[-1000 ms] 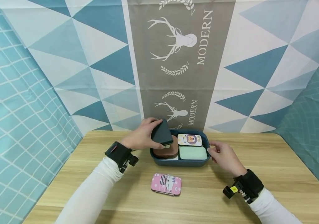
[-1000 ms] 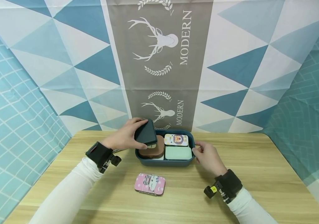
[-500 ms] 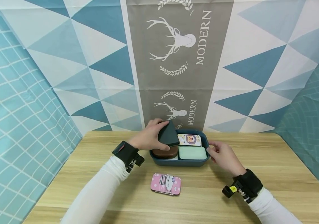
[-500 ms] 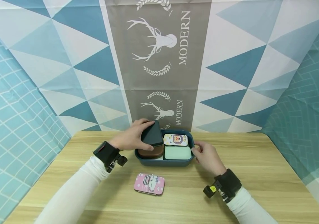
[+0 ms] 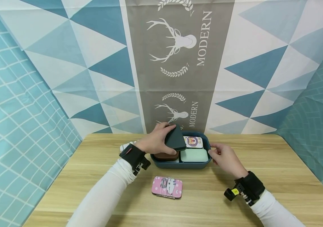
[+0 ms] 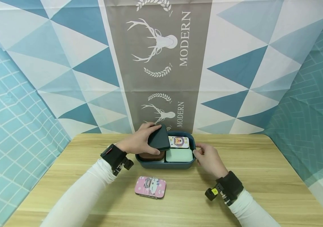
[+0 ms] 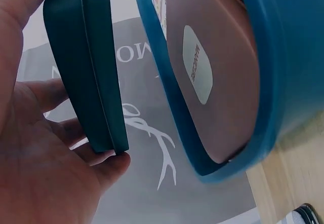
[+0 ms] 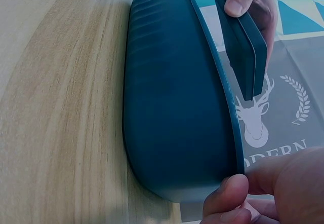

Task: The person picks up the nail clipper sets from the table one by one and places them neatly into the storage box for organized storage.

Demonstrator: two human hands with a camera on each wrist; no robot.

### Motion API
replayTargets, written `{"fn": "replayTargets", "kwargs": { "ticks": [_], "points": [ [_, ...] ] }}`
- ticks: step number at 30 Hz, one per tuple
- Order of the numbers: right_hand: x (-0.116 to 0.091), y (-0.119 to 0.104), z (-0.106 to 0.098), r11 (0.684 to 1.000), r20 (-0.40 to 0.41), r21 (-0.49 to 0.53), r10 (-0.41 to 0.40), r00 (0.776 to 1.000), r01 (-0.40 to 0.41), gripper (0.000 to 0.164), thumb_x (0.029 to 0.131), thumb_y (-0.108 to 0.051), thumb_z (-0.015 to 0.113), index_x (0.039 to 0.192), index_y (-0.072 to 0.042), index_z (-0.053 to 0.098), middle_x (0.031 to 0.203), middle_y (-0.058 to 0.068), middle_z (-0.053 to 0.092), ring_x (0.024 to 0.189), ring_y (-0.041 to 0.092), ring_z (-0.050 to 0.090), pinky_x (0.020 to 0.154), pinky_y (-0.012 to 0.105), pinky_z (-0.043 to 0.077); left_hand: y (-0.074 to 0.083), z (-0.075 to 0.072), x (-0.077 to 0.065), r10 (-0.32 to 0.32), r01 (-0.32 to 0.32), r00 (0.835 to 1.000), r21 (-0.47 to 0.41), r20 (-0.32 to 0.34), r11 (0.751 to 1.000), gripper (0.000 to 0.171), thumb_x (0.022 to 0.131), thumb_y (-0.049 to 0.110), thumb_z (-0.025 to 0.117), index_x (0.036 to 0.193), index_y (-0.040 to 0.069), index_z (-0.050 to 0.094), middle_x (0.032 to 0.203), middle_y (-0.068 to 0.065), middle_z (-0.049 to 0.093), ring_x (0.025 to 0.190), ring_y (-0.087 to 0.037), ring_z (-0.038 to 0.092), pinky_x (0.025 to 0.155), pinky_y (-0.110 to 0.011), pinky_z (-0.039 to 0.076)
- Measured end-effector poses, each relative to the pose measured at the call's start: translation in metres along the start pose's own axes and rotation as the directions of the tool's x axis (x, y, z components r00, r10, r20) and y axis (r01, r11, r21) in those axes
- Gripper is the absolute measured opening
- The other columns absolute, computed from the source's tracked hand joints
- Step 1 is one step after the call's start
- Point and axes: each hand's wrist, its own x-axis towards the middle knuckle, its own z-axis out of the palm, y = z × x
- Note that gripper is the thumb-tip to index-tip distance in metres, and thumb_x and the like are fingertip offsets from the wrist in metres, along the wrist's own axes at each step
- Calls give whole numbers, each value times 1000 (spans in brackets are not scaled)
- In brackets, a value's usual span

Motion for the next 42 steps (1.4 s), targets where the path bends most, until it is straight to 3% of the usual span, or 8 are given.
{"fn": "replayTargets", "kwargs": {
  "ticks": [10, 29, 42],
  "points": [
    [-1, -2, -1, 1000, 13, 11, 8, 1000, -8, 40, 98, -16, 55, 135, -2, 51, 64, 6, 56, 52, 20, 50, 41, 27, 32, 6, 6, 9, 20, -19, 999, -28, 27, 999, 104, 68, 54, 78, 152, 15, 29, 148, -10, 29, 133, -24, 23, 96, -38, 40],
    [-1, -1, 0, 1000, 6, 9, 17, 1000, -17, 40, 98, -16, 55, 135, -4, 52, 65, 5, 56, 53, 21, 51, 41, 27, 32, 18, 18, 25, 54, -55, 996, 9, 68, 998, 103, 69, 58, 75, 152, 19, 28, 148, -10, 29, 129, -21, 28, 97, -39, 40],
    [-1, 0, 0, 999, 11, 18, 31, 999, -32, 40, 98, -17, 54, 137, -4, 50, 66, 7, 56, 53, 22, 51, 41, 28, 32, 26, 25, 34, 96, -96, 992, -13, 87, 995, 104, 70, 57, 76, 152, 16, 27, 147, -8, 29, 127, -21, 29, 96, -36, 40]
  ]
}}
